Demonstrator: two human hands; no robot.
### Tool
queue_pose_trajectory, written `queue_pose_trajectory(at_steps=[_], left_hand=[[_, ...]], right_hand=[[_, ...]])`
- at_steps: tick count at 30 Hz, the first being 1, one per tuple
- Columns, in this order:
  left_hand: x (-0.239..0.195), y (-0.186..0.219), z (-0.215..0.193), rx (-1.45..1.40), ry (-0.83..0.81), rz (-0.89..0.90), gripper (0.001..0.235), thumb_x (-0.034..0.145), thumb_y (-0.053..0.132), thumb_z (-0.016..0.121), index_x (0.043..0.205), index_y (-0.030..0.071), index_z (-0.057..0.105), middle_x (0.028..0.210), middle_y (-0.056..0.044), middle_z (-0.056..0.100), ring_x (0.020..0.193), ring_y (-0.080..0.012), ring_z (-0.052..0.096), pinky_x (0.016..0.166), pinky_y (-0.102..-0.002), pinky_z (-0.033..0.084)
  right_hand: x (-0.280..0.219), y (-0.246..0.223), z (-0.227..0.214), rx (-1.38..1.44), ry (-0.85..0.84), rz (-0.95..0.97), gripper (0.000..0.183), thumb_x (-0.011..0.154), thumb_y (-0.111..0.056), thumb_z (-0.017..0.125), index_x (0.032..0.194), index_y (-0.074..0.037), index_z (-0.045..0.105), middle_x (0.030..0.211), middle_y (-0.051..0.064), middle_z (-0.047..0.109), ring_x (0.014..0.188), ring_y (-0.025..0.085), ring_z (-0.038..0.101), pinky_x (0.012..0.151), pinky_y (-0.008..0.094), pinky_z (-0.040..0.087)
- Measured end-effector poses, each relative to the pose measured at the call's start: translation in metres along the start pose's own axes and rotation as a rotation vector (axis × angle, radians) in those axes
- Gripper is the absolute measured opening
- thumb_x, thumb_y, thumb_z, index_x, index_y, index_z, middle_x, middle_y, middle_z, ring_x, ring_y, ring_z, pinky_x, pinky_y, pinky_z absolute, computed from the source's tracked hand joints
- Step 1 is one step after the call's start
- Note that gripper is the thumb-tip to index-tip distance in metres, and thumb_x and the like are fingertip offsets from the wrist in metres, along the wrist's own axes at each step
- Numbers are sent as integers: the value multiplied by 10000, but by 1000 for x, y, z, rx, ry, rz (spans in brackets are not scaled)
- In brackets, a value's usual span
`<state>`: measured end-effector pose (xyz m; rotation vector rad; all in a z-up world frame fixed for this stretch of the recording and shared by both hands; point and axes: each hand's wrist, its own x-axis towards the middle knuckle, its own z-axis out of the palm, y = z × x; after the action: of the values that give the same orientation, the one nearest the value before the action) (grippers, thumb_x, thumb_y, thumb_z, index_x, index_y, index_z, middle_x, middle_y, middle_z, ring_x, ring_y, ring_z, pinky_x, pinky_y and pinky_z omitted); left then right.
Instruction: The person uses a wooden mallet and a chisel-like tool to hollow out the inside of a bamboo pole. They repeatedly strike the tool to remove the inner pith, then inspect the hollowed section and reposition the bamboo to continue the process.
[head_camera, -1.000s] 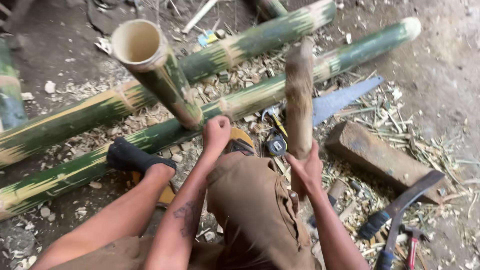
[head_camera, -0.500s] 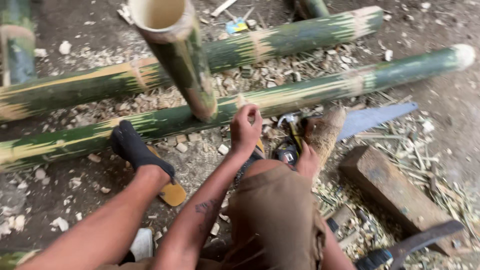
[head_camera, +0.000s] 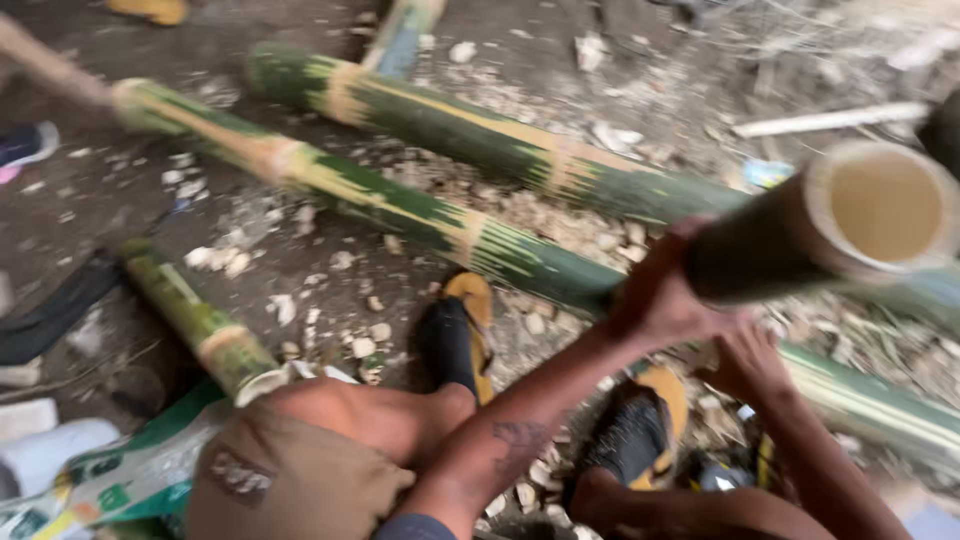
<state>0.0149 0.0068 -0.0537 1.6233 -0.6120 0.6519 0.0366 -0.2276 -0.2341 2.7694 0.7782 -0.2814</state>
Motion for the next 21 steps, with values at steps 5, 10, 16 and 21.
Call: queue_pose_trajectory(at_steps=[5, 10, 16, 21], left_hand=[[10, -11, 18, 174, -132, -171, 651, 660, 269, 878, 1161, -20, 581, 976, -126, 660, 856, -235, 683, 882, -349, 609], [-8, -19, 5, 223, -101, -74, 821, 545, 311, 914, 1182, -69, 562, 1042, -174, 656, 969, -280, 674, 969, -400, 587], [5, 7, -29, 186, -303, -219, 738, 688, 308, 917, 1255, -7, 564, 1062, -119, 678, 1008, -230, 706, 997, -357, 613], [-26, 5, -104, 87, -125, -99, 905, 708, 263, 944, 1429, 37, 445, 1273, -151, 636, 1164, -255, 694, 1076, -389, 584]], right_hand=[[-13, 0, 9, 101, -45, 39, 1082, 566, -599, 875, 1417, -52, 492, 1325, 159, 527, 1123, 283, 576, 903, 533, 540], [-13, -14, 3, 160, -78, 53, 955, 601, -582, 868, 1342, -80, 534, 1188, 111, 616, 1011, 246, 635, 918, 456, 573], [-8, -42, -20, 258, 55, 144, 952, 587, -458, 865, 1384, -28, 573, 1240, 120, 602, 1126, 273, 573, 1004, 487, 472], [7, -107, -37, 247, 5, 96, 843, 764, -700, 755, 1254, -43, 561, 1309, 151, 545, 1198, 313, 503, 1034, 497, 405]])
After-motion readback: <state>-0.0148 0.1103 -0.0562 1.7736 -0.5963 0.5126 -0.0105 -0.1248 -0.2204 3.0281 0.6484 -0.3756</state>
